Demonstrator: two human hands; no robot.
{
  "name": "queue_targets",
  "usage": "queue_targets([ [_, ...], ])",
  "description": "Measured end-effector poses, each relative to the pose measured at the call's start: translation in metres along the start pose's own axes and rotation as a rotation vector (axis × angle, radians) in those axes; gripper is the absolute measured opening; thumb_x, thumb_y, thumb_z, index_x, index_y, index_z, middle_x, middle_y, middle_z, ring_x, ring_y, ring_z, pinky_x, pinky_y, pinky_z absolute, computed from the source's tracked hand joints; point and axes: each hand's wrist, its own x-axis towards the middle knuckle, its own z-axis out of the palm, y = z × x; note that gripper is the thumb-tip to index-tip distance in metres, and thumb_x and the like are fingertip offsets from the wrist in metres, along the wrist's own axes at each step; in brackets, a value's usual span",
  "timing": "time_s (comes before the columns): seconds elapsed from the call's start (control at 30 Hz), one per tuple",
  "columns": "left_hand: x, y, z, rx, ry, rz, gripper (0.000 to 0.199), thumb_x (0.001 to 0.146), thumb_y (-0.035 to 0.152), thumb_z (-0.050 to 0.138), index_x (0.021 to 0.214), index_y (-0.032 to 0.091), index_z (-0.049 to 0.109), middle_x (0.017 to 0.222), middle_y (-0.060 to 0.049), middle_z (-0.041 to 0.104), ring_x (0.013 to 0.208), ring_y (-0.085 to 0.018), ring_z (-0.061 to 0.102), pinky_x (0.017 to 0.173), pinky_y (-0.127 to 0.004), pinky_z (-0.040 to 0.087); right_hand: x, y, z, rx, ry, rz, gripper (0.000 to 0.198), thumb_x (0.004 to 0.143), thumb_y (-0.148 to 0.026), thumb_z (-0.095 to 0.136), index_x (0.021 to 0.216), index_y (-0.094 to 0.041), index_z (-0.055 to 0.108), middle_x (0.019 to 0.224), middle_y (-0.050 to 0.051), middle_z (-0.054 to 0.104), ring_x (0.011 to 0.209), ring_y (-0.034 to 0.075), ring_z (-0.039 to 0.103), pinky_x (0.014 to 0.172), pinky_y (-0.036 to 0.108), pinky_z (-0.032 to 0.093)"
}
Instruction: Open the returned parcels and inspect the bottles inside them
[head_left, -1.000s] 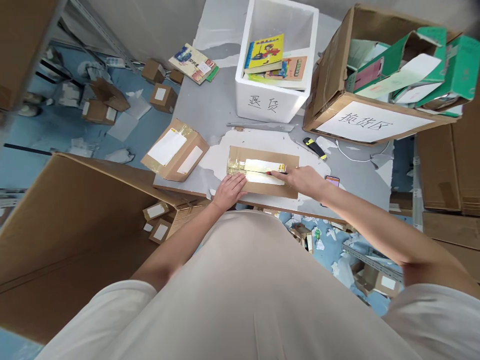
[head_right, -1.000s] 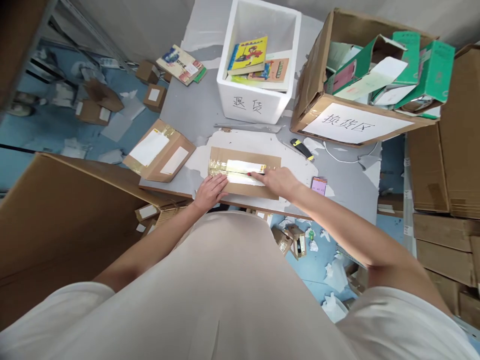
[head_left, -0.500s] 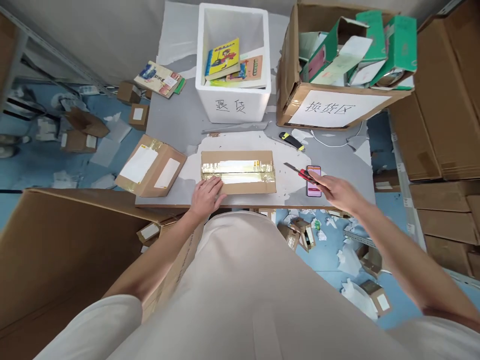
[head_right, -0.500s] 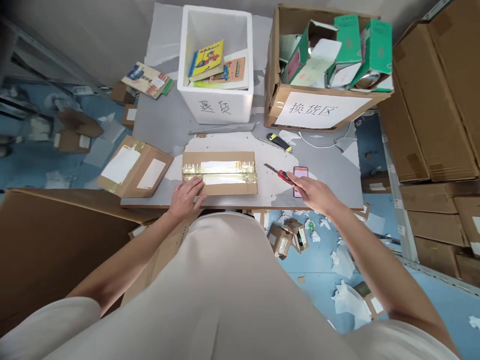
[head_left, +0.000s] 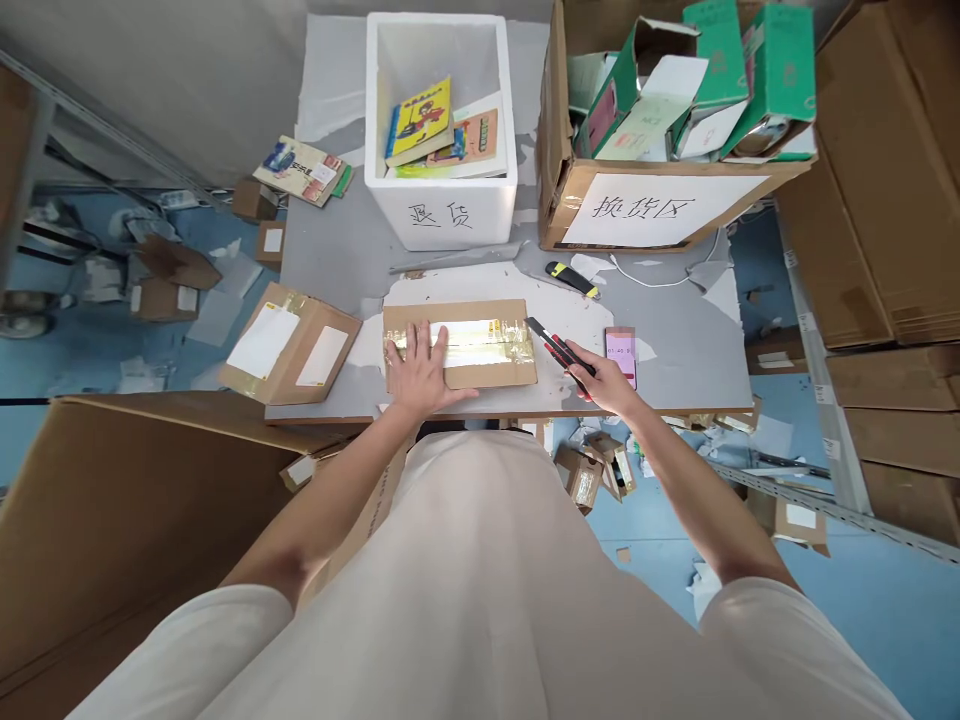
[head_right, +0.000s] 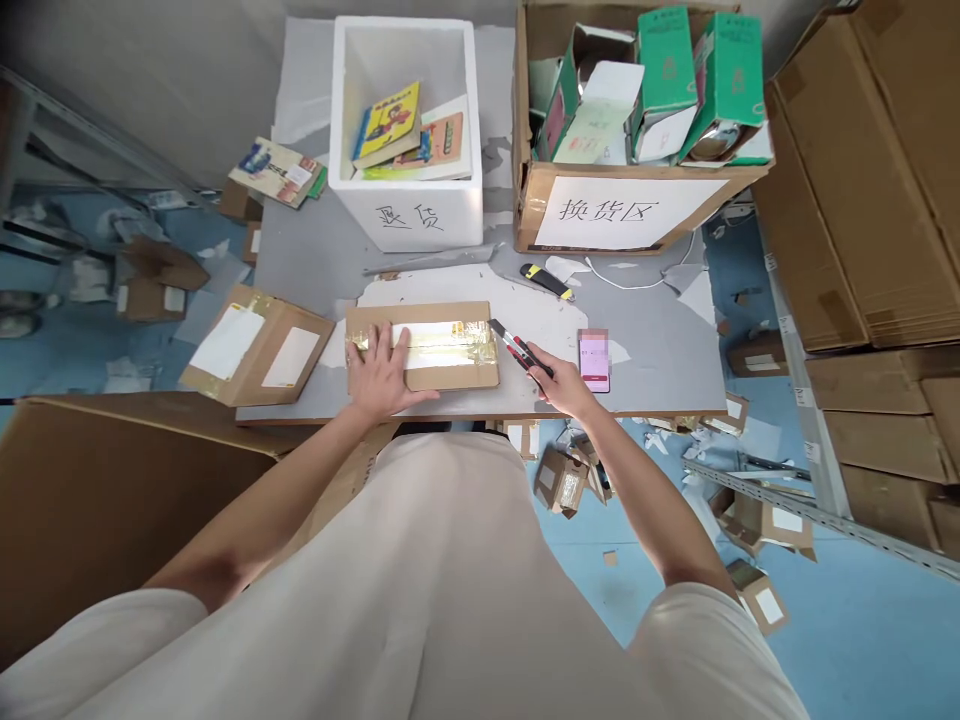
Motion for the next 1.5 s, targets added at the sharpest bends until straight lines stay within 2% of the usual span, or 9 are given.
queue_targets([
  [0.2,-0.004,0.002,0.001,-0.016,-0.008,-0.02,0.128,0.061,0.084,0.059,0.155,0.01,0.013,0.16,-0.025,0.01,0.147,-0.048,0.005,0.112,-0.067,0.0,0.002,-0.003,-0.004,0.0,0.001,0.002,0.065,0.086,-0.046,0.059,0.146,-0.027,0.045,0.091,0.002,0.067,0.046,0.005,0.05,0.039,0.018,0.043],
  [0.37,-0.006,0.003,0.003,-0.03,-0.005,-0.031,0.128,0.06,0.082,0.062,0.155,0.01,0.015,0.161,-0.024,0.009,0.147,-0.047,0.003,0.112,-0.067,-0.001,-0.008,-0.015,-0.002,-0.049,0.018,0.042,0.066,0.087,-0.044,0.058,0.147,-0.024,0.043,0.09,0.003,0.068,0.046,0.006,0.052,0.038,0.019,0.044],
  [0.53,-0.008,0.001,0.006,-0.05,0.001,-0.019,0.129,0.059,0.081,0.064,0.155,0.01,0.015,0.161,-0.024,0.008,0.147,-0.047,0.003,0.111,-0.069,-0.003,-0.013,-0.024,0.0,-0.092,0.008,0.081,0.063,0.088,-0.042,0.057,0.148,-0.027,0.042,0.094,0.003,0.068,0.047,0.005,0.054,0.039,0.018,0.046],
  [0.63,-0.007,0.002,0.007,-0.068,0.003,-0.027,0.129,0.058,0.081,0.064,0.155,0.01,0.016,0.161,-0.024,0.008,0.147,-0.047,0.002,0.111,-0.069,-0.004,-0.007,-0.028,-0.008,-0.156,-0.048,0.05,0.06,0.089,-0.036,0.056,0.147,-0.026,0.043,0.086,0.001,0.067,0.045,0.005,0.052,0.041,0.019,0.046],
  [0.83,-0.005,0.003,0.006,-0.078,-0.029,-0.048,0.127,0.062,0.08,0.062,0.155,0.008,0.013,0.16,-0.026,0.008,0.147,-0.047,-0.001,0.11,-0.07,-0.002,0.008,-0.032,-0.035,-0.246,-0.257,0.04,0.058,0.09,-0.03,0.055,0.147,-0.027,0.044,0.072,-0.002,0.06,0.042,0.005,0.046,0.042,0.02,0.04],
  [0.97,-0.005,0.003,0.003,-0.063,-0.072,-0.06,0.128,0.063,0.08,0.061,0.155,0.008,0.01,0.16,-0.027,0.006,0.147,-0.047,-0.003,0.11,-0.071,-0.002,0.011,-0.027,-0.035,-0.294,-0.285,0.037,0.057,0.09,-0.03,0.054,0.146,-0.027,0.045,0.071,-0.002,0.058,0.041,0.004,0.044,0.041,0.018,0.037],
  [1.17,-0.001,0.004,0.003,-0.08,-0.107,-0.074,0.128,0.063,0.081,0.06,0.155,0.009,0.009,0.16,-0.027,0.004,0.147,-0.048,-0.004,0.11,-0.07,-0.004,-0.008,-0.011,-0.02,-0.16,-0.306,0.071,0.059,0.09,-0.038,0.055,0.147,-0.027,0.044,0.077,-0.001,0.06,0.043,0.005,0.046,0.04,0.02,0.038],
  [1.37,0.001,0.004,0.004,-0.091,-0.116,-0.084,0.126,0.066,0.08,0.058,0.155,0.008,0.008,0.16,-0.026,0.004,0.147,-0.048,-0.006,0.109,-0.071,-0.005,-0.025,0.01,-0.013,0.04,-0.242,0.111,0.07,0.087,-0.047,0.06,0.149,-0.023,0.04,0.073,-0.002,0.059,0.045,0.006,0.045,0.041,0.021,0.041],
  [1.5,0.003,0.005,0.005,-0.088,-0.093,-0.087,0.127,0.065,0.082,0.057,0.155,0.007,0.007,0.16,-0.027,0.004,0.146,-0.048,-0.007,0.109,-0.071,-0.005,-0.031,0.015,0.0,0.076,-0.177,0.085,0.069,0.086,-0.045,0.062,0.148,-0.023,0.042,0.073,-0.002,0.06,0.044,0.006,0.046,0.039,0.021,0.039],
])
